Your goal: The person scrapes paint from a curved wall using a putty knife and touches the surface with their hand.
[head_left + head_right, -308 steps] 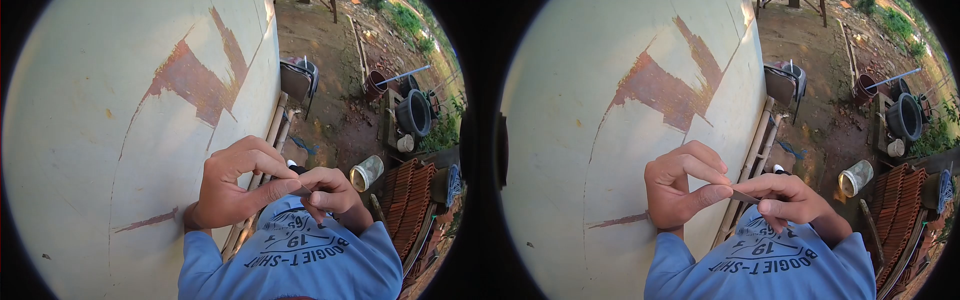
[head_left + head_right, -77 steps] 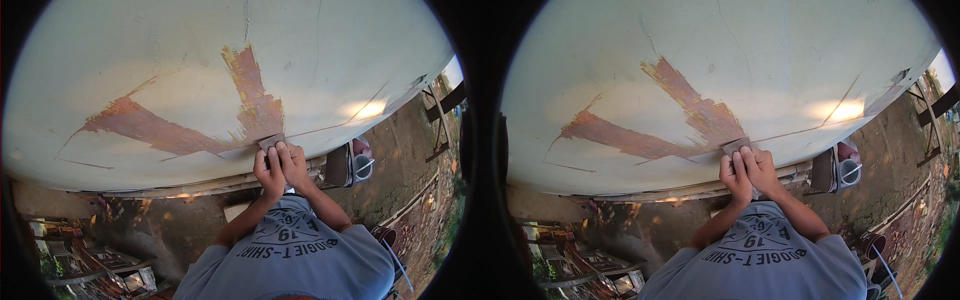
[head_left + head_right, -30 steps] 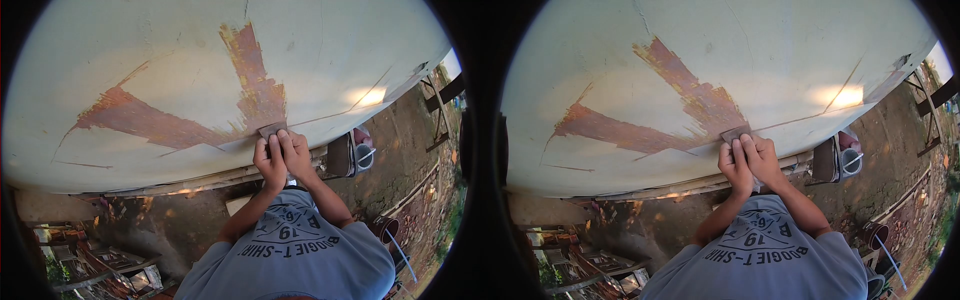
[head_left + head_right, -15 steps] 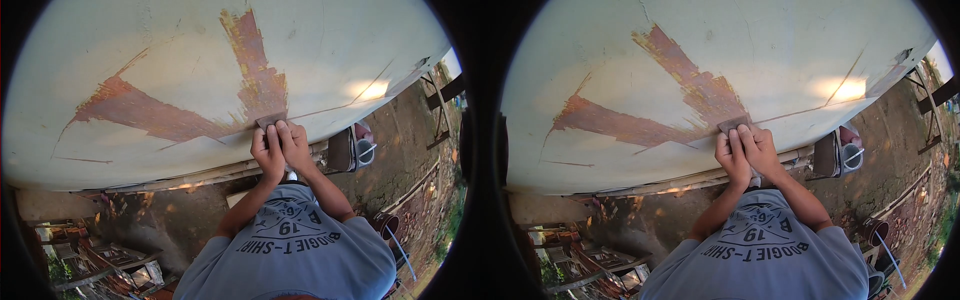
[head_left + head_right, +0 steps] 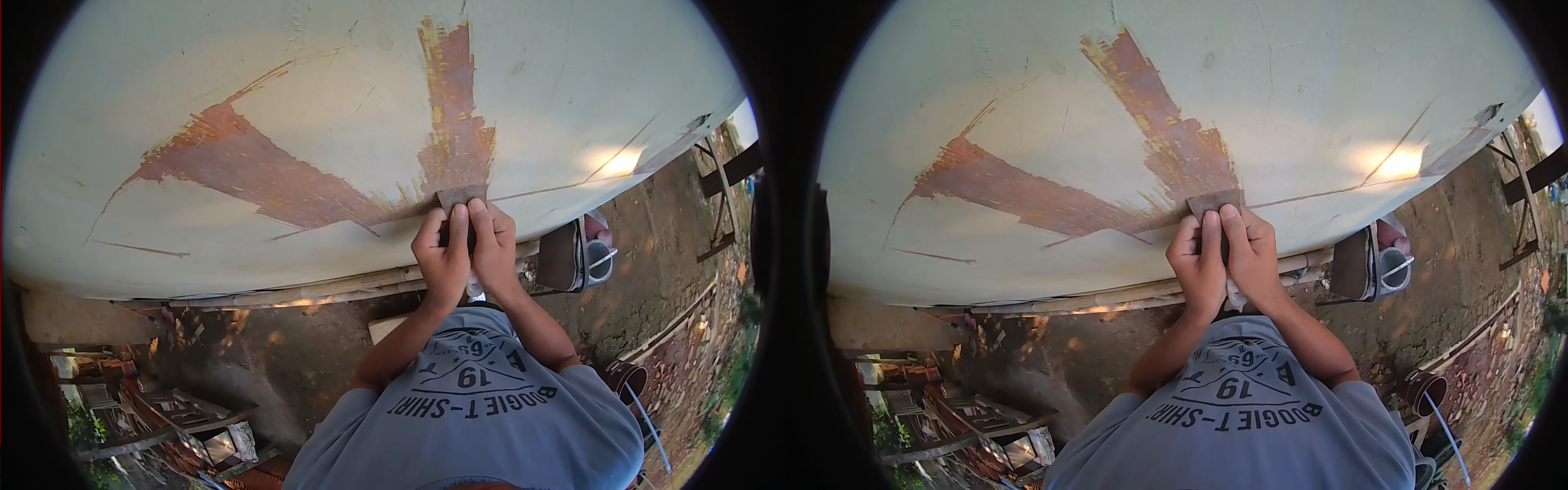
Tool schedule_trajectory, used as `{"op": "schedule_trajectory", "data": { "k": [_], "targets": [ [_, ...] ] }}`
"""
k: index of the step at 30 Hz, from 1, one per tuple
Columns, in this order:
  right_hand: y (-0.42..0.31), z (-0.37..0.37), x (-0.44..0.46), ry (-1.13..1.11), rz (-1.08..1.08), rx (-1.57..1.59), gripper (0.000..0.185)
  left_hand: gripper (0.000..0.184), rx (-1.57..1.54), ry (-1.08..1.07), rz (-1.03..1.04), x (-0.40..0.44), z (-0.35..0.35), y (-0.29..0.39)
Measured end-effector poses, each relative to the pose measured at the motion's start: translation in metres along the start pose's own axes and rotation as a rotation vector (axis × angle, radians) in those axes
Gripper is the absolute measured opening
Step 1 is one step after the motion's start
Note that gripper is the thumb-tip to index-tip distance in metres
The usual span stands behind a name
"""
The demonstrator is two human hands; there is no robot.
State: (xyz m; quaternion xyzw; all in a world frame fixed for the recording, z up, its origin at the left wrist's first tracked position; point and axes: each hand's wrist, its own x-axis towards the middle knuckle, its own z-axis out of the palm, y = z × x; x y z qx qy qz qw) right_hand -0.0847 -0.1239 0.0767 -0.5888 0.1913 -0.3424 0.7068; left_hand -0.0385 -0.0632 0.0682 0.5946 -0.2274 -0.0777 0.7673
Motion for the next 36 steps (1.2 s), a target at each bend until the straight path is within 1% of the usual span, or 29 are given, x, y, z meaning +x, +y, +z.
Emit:
{"op": "schedule_trajectory", "data": {
  "k": [2, 5, 8, 11, 13, 16, 20, 24, 26, 28, 29, 31, 32, 34, 36],
  "targets": [
    [-0.002, 0.000, -0.001, -0.016, 0.005, 0.017, 0.033, 0.021, 0.014, -0.032, -0.004, 0.001, -0.003, 0.003],
    [-0.011, 0.003, 0.003, -0.029, -0.036, 0.011, 0.032, 0.025, 0.002, 0.005, 0.070, 0.005, 0.001, 0.005],
    [0.002, -0.001, 0.003, -0.057, -0.043, -0.005, 0.031, 0.024, 0.042, 0.051, 0.139, 0.001, 0.002, -0.012],
    [0.017, -0.015, 0.000, -0.100, 0.010, 0.001, 0.030, 0.012, 0.037, -0.036, 0.123, -0.015, -0.006, -0.044],
    [0.016, -0.020, -0.003, -0.125, 0.042, 0.037, 0.031, 0.010, 0.011, -0.036, 0.143, -0.025, -0.005, -0.050],
    [0.027, -0.028, -0.005, -0.166, 0.018, 0.003, 0.027, 0.011, 0.024, -0.023, 0.165, -0.031, -0.001, -0.053],
    [0.022, -0.030, -0.003, -0.162, -0.002, -0.025, 0.025, 0.015, 0.045, -0.003, 0.189, -0.026, 0.007, -0.042],
    [0.006, -0.022, -0.001, -0.129, -0.054, -0.040, 0.027, 0.018, 0.040, 0.004, 0.151, -0.023, 0.010, -0.024],
    [0.008, -0.020, -0.002, -0.121, -0.047, -0.017, 0.027, 0.018, 0.059, 0.024, 0.170, -0.027, 0.009, -0.035],
    [0.014, -0.019, -0.002, -0.107, -0.023, 0.014, 0.027, 0.018, 0.058, 0.033, 0.198, -0.021, 0.012, -0.034],
    [0.013, -0.021, 0.002, -0.119, -0.046, -0.006, 0.027, 0.018, 0.052, 0.032, 0.205, -0.019, 0.014, -0.031],
    [-0.002, -0.021, 0.003, -0.139, -0.064, -0.044, 0.027, 0.018, 0.066, 0.015, 0.181, -0.021, 0.013, -0.020],
    [-0.016, -0.016, 0.005, -0.135, -0.057, -0.009, 0.026, 0.019, 0.083, -0.001, 0.158, -0.020, 0.011, -0.013],
    [0.004, -0.024, -0.001, -0.136, -0.026, -0.032, 0.026, 0.019, 0.077, -0.021, 0.136, -0.021, 0.009, -0.016],
    [0.008, -0.019, -0.004, -0.111, -0.020, 0.005, 0.026, 0.018, 0.060, 0.025, 0.148, -0.027, 0.012, -0.022]
  ]
}}
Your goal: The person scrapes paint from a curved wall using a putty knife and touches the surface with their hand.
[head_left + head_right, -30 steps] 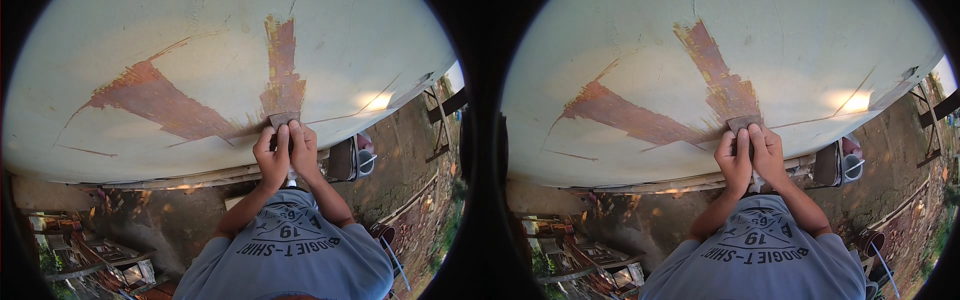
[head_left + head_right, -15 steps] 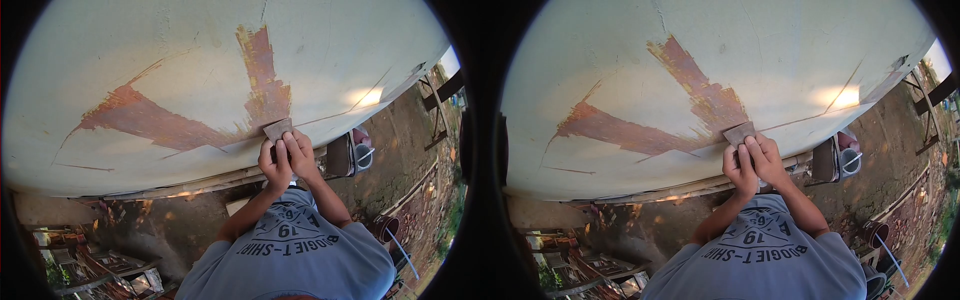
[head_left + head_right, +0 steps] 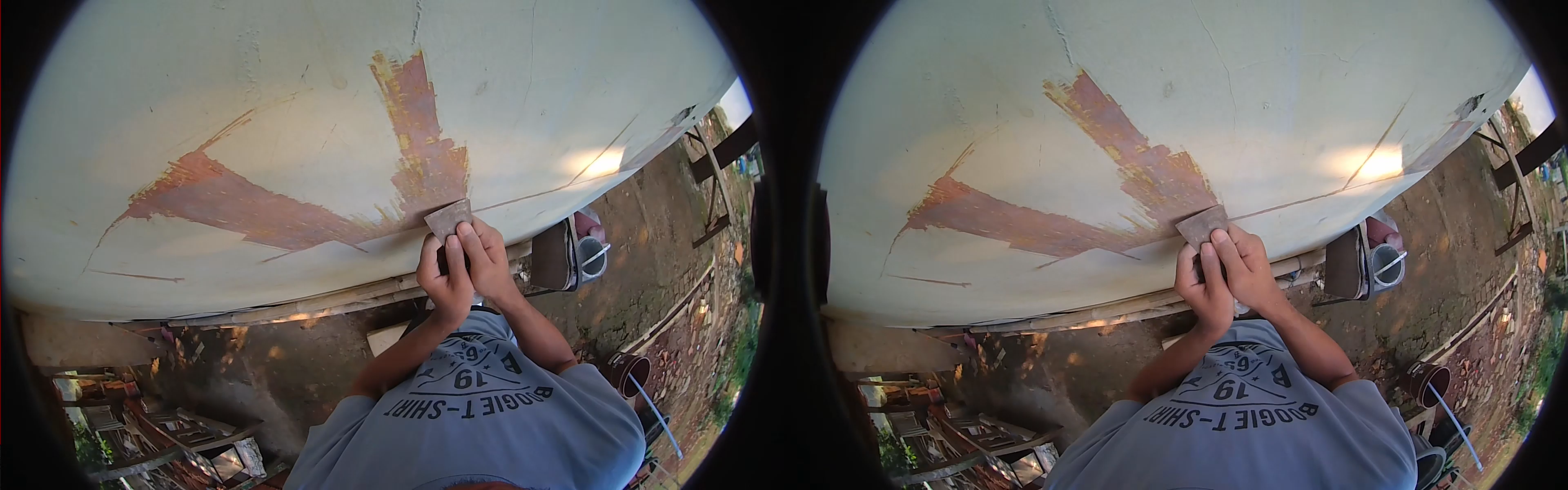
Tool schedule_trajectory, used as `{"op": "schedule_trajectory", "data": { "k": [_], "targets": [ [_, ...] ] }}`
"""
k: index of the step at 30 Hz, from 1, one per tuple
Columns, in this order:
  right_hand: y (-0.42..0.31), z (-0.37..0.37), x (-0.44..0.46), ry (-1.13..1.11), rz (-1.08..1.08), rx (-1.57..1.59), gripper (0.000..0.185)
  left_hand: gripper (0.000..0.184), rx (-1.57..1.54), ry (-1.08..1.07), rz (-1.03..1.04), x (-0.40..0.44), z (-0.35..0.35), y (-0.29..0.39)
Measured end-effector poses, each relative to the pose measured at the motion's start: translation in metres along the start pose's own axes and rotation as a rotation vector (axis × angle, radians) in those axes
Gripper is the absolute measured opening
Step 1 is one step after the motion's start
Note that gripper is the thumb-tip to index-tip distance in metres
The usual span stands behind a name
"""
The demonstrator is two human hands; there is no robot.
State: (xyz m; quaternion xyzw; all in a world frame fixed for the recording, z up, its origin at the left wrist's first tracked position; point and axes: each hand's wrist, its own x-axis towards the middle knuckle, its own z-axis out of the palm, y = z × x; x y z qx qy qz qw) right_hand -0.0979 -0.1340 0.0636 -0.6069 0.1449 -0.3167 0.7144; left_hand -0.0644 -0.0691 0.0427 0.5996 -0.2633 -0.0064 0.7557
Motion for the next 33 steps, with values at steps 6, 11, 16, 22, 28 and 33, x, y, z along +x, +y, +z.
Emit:
{"op": "schedule_trajectory", "data": {
  "k": [6, 11, 16, 22, 28, 33],
  "targets": [
    [-0.020, 0.002, 0.005, -0.037, -0.010, -0.013, 0.025, 0.020, 0.017, -0.037, -0.037, 0.013, 0.000, 0.023],
    [-0.010, 0.001, 0.001, -0.018, 0.034, 0.050, 0.024, 0.017, -0.016, 0.043, -0.023, 0.005, 0.006, 0.008],
    [-0.025, 0.000, 0.007, -0.069, 0.003, -0.026, 0.027, 0.018, -0.018, 0.021, -0.063, 0.008, 0.003, 0.023],
    [-0.031, 0.001, 0.012, -0.061, -0.024, -0.040, 0.027, 0.019, -0.028, 0.036, -0.025, 0.015, 0.006, 0.026],
    [-0.006, 0.002, 0.002, -0.028, 0.002, -0.050, 0.028, 0.016, -0.029, 0.079, -0.044, 0.001, 0.004, 0.007],
    [-0.028, 0.003, 0.007, -0.034, -0.008, -0.043, 0.027, 0.018, 0.025, 0.018, -0.034, 0.019, 0.004, 0.035]
  ]
}}
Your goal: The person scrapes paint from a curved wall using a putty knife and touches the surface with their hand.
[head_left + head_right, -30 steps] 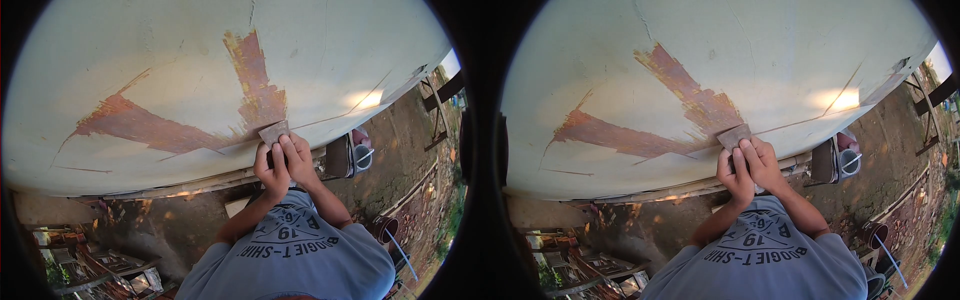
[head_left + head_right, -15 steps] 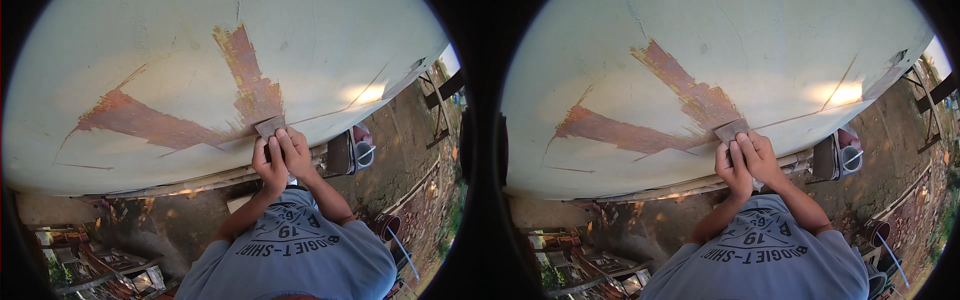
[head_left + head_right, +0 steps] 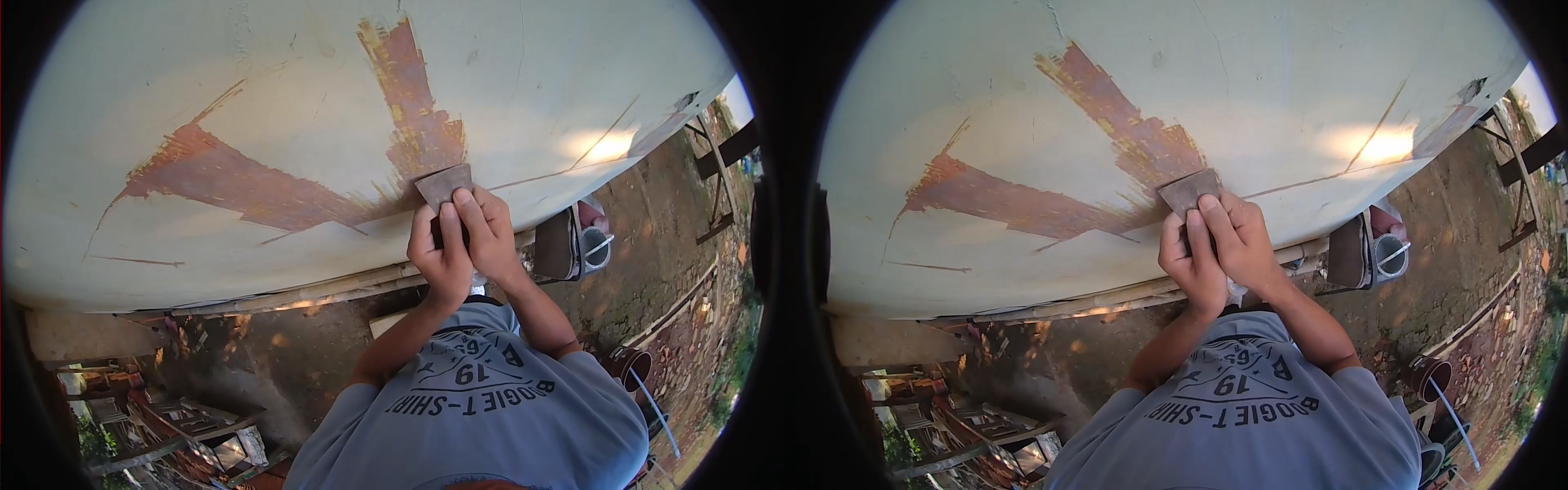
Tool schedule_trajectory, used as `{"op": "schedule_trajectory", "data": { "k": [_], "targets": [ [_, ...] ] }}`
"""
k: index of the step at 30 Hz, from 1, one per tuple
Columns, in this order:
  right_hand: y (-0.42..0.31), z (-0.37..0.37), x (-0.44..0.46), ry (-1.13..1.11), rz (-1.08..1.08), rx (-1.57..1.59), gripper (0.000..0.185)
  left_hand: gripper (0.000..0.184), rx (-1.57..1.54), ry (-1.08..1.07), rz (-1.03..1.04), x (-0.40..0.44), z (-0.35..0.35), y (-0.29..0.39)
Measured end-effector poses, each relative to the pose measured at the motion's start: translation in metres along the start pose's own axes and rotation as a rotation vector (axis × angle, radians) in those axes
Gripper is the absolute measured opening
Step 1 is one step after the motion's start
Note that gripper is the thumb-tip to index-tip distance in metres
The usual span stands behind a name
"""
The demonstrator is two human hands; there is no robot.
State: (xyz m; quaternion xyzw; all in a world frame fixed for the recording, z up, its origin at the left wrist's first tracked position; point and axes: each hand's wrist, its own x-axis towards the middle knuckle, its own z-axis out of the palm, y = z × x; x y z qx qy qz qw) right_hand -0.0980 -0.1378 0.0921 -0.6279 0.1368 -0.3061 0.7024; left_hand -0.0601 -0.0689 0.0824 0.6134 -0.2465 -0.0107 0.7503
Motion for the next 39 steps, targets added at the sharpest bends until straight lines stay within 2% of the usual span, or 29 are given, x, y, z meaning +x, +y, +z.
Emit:
{"op": "schedule_trajectory", "data": {
  "k": [5, 9, 14, 16, 17, 22, 24, 25, 33, 36, 39],
  "targets": [
    [0.023, -0.002, -0.004, 0.000, -0.003, 0.001, 0.027, 0.019, -0.043, 0.068, 0.007, -0.015, 0.004, -0.027],
    [-0.002, -0.003, 0.003, -0.031, 0.024, 0.052, 0.028, 0.019, -0.049, -0.011, -0.045, -0.003, 0.000, -0.003],
    [0.024, -0.005, 0.000, 0.015, -0.034, -0.050, 0.028, 0.020, -0.044, 0.073, 0.010, -0.010, 0.008, -0.029],
    [0.003, -0.006, 0.003, -0.014, -0.018, -0.098, 0.027, 0.019, -0.059, 0.026, -0.021, -0.004, 0.004, -0.008],
    [-0.012, -0.002, 0.006, -0.027, 0.033, -0.011, 0.026, 0.018, -0.054, 0.025, -0.005, 0.001, 0.005, 0.000],
    [0.009, 0.000, 0.002, 0.021, -0.012, -0.010, 0.027, 0.015, -0.079, 0.057, 0.029, -0.005, 0.006, -0.014],
    [0.002, -0.003, 0.002, 0.011, -0.019, -0.072, 0.027, 0.015, -0.099, 0.047, 0.002, -0.004, 0.004, -0.012],
    [-0.022, 0.001, 0.006, -0.023, 0.003, 0.012, 0.027, 0.014, -0.085, 0.014, -0.016, 0.001, 0.002, -0.002],
    [-0.014, 0.006, 0.003, 0.032, -0.009, 0.012, 0.026, 0.016, -0.057, 0.032, -0.006, 0.002, 0.002, 0.005],
    [-0.032, 0.011, 0.008, 0.026, -0.016, 0.036, 0.025, 0.016, -0.020, -0.042, -0.010, 0.013, -0.004, 0.023],
    [-0.019, 0.009, 0.001, 0.042, 0.002, 0.001, 0.024, 0.016, -0.038, -0.005, -0.006, 0.005, -0.001, 0.009]
  ]
}}
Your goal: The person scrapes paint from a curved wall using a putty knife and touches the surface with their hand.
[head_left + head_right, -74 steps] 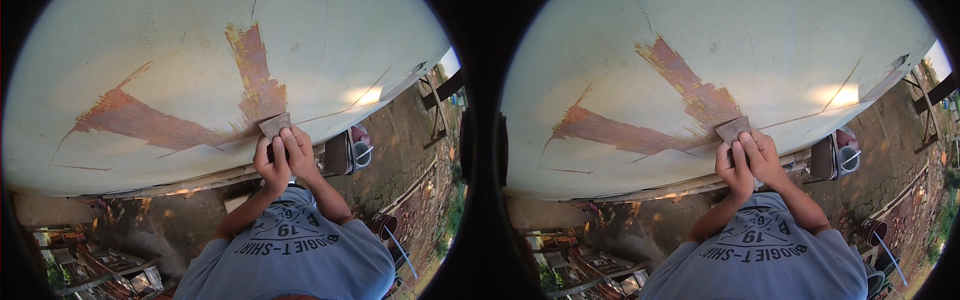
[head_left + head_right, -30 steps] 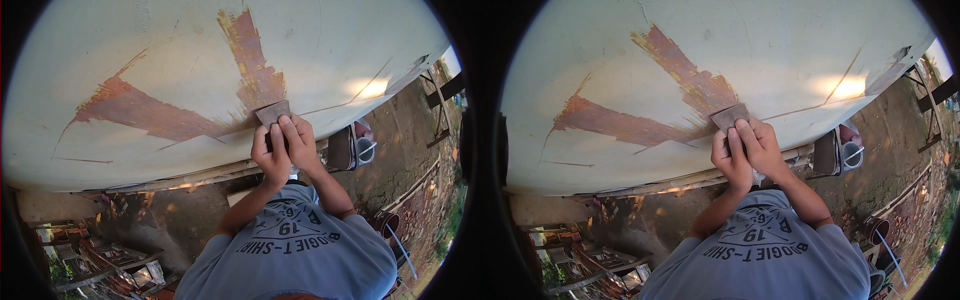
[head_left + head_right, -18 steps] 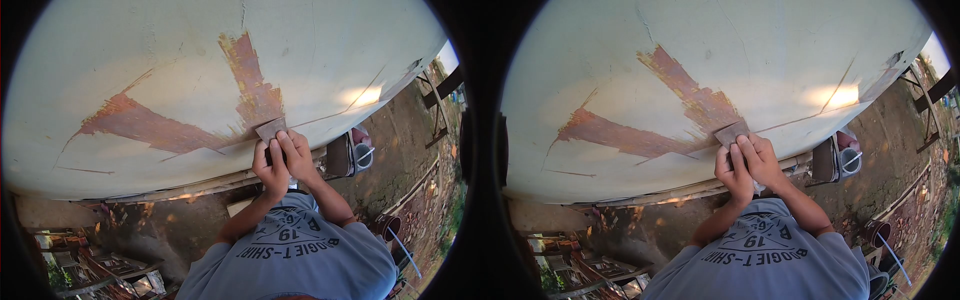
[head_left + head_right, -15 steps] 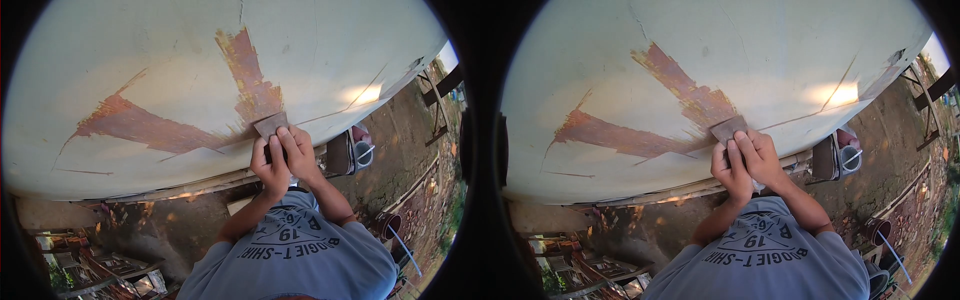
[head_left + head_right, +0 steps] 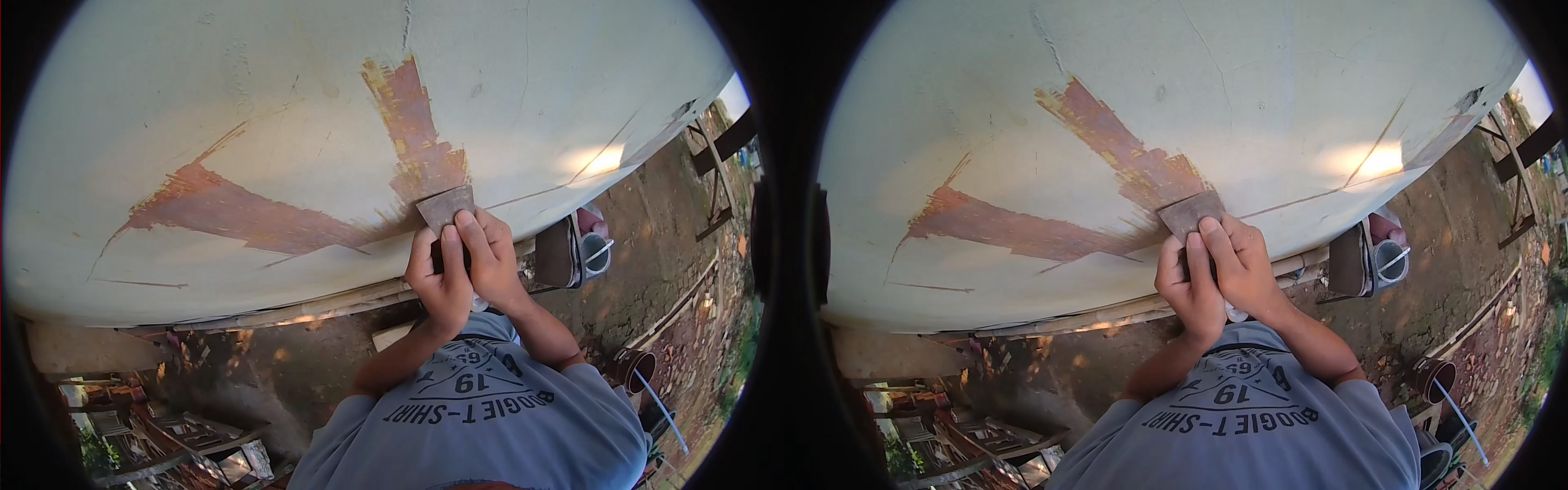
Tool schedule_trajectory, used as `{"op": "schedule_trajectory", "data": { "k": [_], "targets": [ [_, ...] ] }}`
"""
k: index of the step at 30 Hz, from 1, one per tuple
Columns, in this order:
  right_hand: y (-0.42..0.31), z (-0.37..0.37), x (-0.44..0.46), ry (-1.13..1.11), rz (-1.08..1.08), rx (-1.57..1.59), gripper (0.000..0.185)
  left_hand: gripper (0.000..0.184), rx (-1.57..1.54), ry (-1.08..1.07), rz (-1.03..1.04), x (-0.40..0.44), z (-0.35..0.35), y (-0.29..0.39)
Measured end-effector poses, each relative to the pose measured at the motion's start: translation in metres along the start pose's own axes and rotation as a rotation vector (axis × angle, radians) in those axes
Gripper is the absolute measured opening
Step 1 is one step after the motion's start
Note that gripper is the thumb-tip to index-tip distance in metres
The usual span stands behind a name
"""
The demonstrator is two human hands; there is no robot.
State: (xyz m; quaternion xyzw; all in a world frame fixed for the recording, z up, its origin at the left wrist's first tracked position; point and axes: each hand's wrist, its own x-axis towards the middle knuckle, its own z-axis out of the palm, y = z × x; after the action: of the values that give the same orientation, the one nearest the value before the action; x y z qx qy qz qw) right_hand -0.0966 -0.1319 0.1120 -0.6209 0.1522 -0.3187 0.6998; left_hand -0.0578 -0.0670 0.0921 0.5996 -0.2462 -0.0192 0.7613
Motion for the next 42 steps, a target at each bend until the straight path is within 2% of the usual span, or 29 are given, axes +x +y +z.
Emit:
{"op": "schedule_trajectory", "data": {
  "k": [6, 12, 15, 16, 20, 24, 28, 30, 33, 38, 42],
  "targets": [
    [-0.020, 0.005, 0.002, 0.022, 0.050, 0.081, 0.025, 0.015, -0.030, -0.032, -0.048, 0.006, -0.001, 0.019],
    [0.004, 0.000, 0.000, 0.015, 0.015, 0.006, 0.026, 0.015, -0.004, 0.029, -0.024, 0.002, 0.002, 0.003],
    [-0.025, 0.005, 0.005, 0.002, 0.023, 0.016, 0.027, 0.015, -0.004, -0.045, -0.006, 0.012, -0.001, 0.023],
    [-0.017, 0.007, 0.005, 0.023, 0.014, 0.065, 0.027, 0.015, -0.044, -0.045, -0.055, 0.010, -0.001, 0.020],
    [0.002, 0.007, 0.000, 0.064, 0.021, 0.071, 0.028, 0.016, 0.008, 0.024, -0.013, 0.000, 0.001, -0.002],
    [-0.038, 0.008, 0.014, -0.001, -0.041, -0.021, 0.027, 0.015, -0.102, -0.013, -0.066, 0.023, 0.005, 0.043],
    [-0.018, 0.011, 0.006, 0.049, -0.024, 0.050, 0.028, 0.015, 0.025, 0.003, 0.035, 0.009, 0.002, 0.018],
    [-0.014, 0.010, 0.008, 0.059, -0.029, 0.039, 0.028, 0.015, -0.040, 0.005, 0.032, 0.017, 0.005, 0.020],
    [-0.062, 0.012, 0.017, -0.018, -0.079, 0.016, 0.027, 0.019, -0.070, -0.029, -0.022, 0.031, 0.008, 0.055],
    [-0.014, 0.012, 0.005, 0.070, -0.031, 0.063, 0.029, 0.018, 0.028, 0.005, 0.074, 0.010, 0.002, 0.018],
    [-0.064, 0.013, 0.019, -0.022, -0.096, 0.059, 0.029, 0.017, -0.036, -0.046, 0.003, 0.033, 0.005, 0.061]
  ]
}}
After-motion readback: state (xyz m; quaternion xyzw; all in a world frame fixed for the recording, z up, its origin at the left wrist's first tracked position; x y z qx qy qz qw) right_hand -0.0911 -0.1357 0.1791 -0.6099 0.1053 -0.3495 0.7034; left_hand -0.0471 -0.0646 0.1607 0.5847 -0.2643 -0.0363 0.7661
